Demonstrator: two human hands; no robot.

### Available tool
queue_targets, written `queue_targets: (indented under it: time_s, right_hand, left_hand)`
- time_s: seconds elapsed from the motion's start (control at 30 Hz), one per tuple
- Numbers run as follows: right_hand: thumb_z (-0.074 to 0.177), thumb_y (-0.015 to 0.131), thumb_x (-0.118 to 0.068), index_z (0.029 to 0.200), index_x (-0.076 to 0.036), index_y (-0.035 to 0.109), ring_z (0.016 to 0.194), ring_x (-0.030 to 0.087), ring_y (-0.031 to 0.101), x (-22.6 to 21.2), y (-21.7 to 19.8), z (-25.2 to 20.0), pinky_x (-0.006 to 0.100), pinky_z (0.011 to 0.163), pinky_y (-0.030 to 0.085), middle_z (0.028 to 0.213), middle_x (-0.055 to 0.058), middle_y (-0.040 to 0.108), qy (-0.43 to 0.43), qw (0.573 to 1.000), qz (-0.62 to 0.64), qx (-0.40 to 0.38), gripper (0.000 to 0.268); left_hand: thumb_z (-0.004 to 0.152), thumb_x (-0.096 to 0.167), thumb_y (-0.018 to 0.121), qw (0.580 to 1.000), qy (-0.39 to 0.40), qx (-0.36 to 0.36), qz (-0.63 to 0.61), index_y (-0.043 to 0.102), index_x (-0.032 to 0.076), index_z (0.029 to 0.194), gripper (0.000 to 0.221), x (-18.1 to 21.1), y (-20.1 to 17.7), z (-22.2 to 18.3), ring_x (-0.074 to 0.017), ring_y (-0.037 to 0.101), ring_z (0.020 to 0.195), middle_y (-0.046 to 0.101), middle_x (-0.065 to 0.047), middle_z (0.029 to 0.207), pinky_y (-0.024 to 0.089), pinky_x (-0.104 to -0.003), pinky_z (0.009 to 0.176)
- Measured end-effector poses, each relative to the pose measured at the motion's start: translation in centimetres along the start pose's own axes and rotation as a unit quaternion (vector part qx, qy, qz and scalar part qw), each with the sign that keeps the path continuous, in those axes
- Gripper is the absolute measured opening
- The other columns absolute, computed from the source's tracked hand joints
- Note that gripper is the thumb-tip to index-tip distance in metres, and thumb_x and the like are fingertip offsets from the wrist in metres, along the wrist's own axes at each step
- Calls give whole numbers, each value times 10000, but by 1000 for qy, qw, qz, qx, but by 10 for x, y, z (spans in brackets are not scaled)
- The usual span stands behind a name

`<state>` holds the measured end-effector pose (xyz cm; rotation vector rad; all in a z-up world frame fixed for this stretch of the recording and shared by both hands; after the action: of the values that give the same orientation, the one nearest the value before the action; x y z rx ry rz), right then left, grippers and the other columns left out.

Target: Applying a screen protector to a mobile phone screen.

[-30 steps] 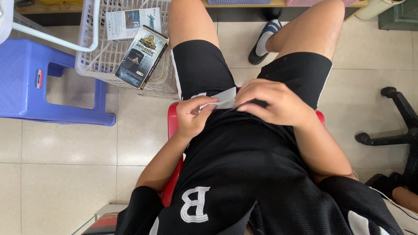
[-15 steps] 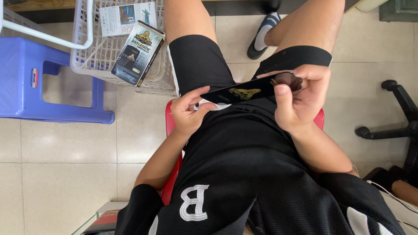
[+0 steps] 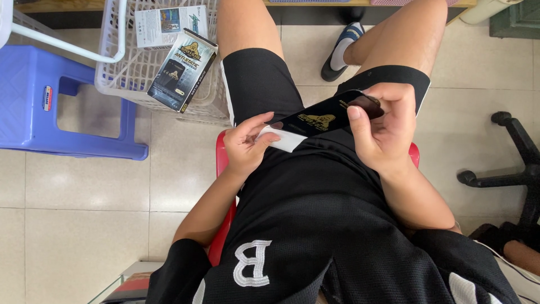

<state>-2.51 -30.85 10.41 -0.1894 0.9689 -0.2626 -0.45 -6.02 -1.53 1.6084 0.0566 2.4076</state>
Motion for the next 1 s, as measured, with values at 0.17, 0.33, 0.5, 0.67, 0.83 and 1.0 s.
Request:
queue_targets:
  time_s: [0.17, 0.33, 0.5, 0.67, 0.83, 1.0]
  right_hand:
    - [1083, 641, 75, 1289, 15, 421, 850, 95, 615, -7, 13, 11, 179, 768, 490, 1019, 120, 639, 25, 998, -34, -54, 307]
    - [1055, 671, 80, 1365, 37, 304, 964, 188, 703, -7, 27, 10, 254, 846, 566, 1124, 209, 616, -28, 995, -54, -75, 482]
    - [975, 707, 130, 1192, 10, 296, 922, 234, 731, -22, 42, 8, 271, 774, 590, 1121, 207, 653, -132, 982, -9, -138, 480]
    - [985, 675, 151, 1211, 21, 310, 928, 272, 707, -10, 24, 11, 338, 849, 573, 1108, 241, 637, -70, 994, -24, -83, 449]
    - [1037, 683, 109, 1260, 16, 341, 951, 232, 684, -15, 27, 24, 309, 861, 558, 1082, 248, 645, -12, 990, 43, -135, 419]
    - [930, 779, -4, 1157, -6, 594, 970, 285, 750, -68, 61, 38, 343, 813, 610, 1144, 161, 733, -153, 958, -80, -231, 293]
  left_hand:
    - [920, -10, 794, 1000, 7, -7, 17, 672, -83, 1222, 334, 1, 2, 2, -180, 762, 984, 766, -180, 1076, 622, -284, 907]
    - [907, 11, 816, 998, 13, -5, 68, 731, -63, 1122, 243, 7, -1, 4, -140, 760, 884, 788, -141, 989, 606, -242, 820]
    - [889, 4, 818, 993, 36, 39, 101, 754, -36, 1045, 174, 24, -11, 6, -127, 743, 804, 784, -128, 955, 558, -207, 710]
    - [876, 57, 836, 992, 39, -47, 112, 736, -53, 1038, 220, 39, 7, 17, -158, 752, 832, 776, -144, 961, 575, -246, 764]
    - [889, 98, 831, 987, 32, -102, 117, 751, -40, 1006, 198, 36, 19, 18, -161, 778, 830, 786, -128, 941, 589, -249, 760]
    - [916, 93, 810, 991, 11, -88, 100, 757, -20, 1042, 177, 41, 20, 19, -155, 781, 858, 791, -118, 985, 595, -246, 769]
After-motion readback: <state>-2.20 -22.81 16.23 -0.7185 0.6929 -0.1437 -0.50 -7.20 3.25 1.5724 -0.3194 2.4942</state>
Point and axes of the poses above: each hand's wrist, its own z-axis towards the middle knuckle, its own y-axis out of the palm, x = y × z, the point moved 9 cm from there along z, towards the middle knuckle
